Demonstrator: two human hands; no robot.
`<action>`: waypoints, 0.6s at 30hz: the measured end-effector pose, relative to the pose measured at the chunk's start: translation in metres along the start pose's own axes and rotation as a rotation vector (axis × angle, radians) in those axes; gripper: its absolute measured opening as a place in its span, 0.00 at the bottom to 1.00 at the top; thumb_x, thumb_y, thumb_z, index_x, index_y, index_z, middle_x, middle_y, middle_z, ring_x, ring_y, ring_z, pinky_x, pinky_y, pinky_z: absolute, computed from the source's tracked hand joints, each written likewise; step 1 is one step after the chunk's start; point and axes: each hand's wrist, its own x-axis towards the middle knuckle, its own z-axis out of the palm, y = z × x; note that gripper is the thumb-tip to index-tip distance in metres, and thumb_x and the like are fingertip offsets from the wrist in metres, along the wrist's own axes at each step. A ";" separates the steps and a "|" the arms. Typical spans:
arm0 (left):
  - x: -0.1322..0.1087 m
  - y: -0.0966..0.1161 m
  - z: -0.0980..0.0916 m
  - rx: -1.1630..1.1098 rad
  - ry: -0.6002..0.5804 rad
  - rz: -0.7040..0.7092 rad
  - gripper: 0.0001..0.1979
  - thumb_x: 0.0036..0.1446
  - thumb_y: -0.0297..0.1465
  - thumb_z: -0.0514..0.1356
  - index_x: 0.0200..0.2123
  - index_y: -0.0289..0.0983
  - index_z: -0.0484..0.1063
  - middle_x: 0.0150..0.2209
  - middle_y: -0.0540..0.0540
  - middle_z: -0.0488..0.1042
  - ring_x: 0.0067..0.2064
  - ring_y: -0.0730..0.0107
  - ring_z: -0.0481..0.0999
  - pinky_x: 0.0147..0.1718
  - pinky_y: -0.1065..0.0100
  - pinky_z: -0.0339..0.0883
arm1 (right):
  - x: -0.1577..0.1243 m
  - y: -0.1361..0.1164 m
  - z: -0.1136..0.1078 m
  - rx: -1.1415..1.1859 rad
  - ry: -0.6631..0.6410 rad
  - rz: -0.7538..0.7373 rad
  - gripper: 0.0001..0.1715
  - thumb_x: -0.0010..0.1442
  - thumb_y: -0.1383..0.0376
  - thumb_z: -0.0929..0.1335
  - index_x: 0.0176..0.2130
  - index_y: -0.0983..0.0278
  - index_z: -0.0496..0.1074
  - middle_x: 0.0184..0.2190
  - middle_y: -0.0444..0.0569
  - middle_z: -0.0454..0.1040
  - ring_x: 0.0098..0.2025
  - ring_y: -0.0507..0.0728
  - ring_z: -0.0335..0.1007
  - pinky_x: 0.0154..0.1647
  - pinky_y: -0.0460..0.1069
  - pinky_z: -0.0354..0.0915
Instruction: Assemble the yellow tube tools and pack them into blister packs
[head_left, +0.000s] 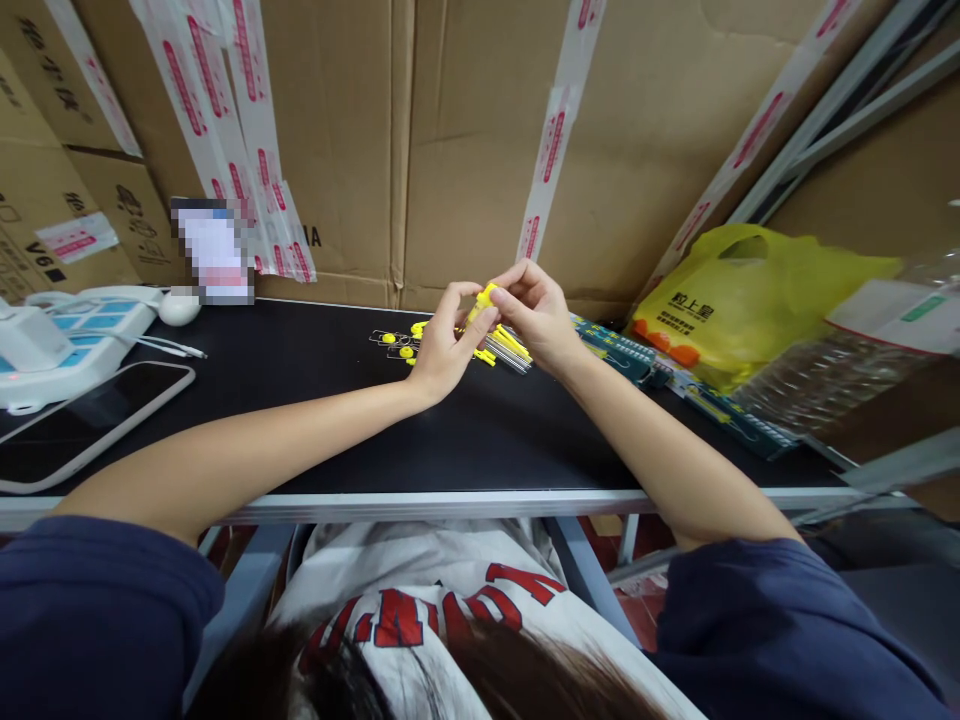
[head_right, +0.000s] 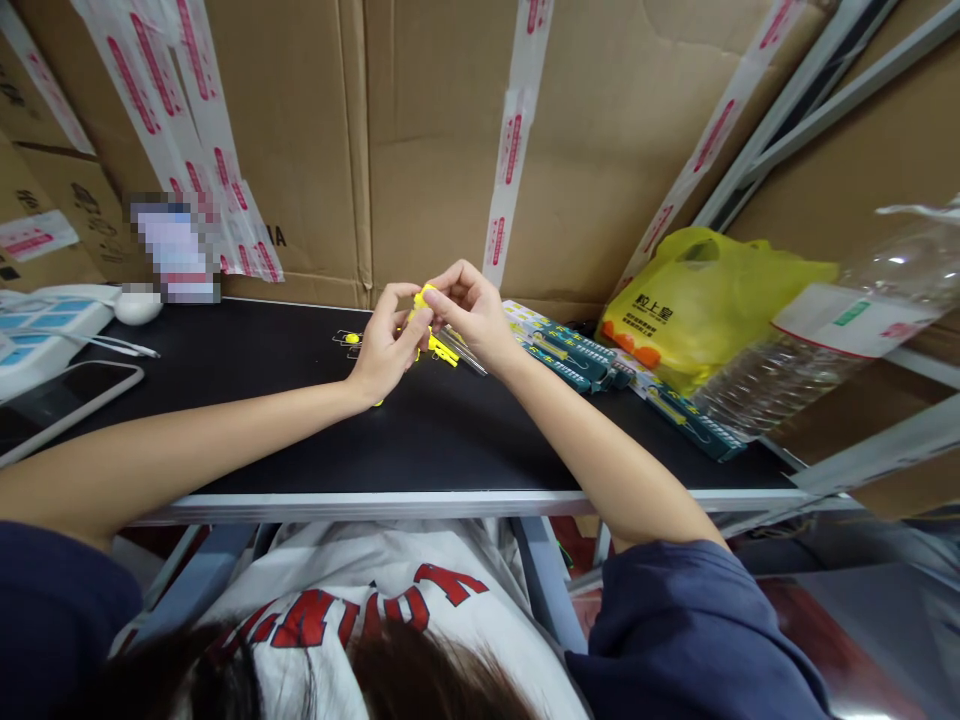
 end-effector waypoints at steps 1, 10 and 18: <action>0.000 -0.001 0.001 0.001 0.004 0.004 0.19 0.61 0.48 0.58 0.46 0.41 0.63 0.25 0.55 0.70 0.22 0.80 0.69 0.23 0.74 0.64 | 0.000 0.000 0.000 -0.005 0.004 -0.003 0.26 0.49 0.44 0.75 0.33 0.59 0.65 0.26 0.40 0.70 0.25 0.49 0.66 0.28 0.46 0.70; -0.002 -0.005 -0.001 0.057 0.023 0.065 0.18 0.62 0.49 0.56 0.46 0.42 0.64 0.25 0.55 0.72 0.24 0.79 0.70 0.24 0.74 0.61 | 0.001 -0.007 -0.004 0.035 -0.104 0.038 0.24 0.53 0.45 0.73 0.38 0.60 0.72 0.29 0.42 0.72 0.26 0.47 0.66 0.29 0.45 0.69; -0.005 -0.005 -0.002 0.057 0.005 0.076 0.17 0.62 0.48 0.57 0.43 0.42 0.64 0.22 0.57 0.68 0.22 0.79 0.66 0.23 0.73 0.59 | 0.002 -0.003 -0.005 0.016 -0.086 0.019 0.24 0.52 0.46 0.74 0.36 0.63 0.72 0.30 0.43 0.74 0.28 0.48 0.70 0.29 0.44 0.69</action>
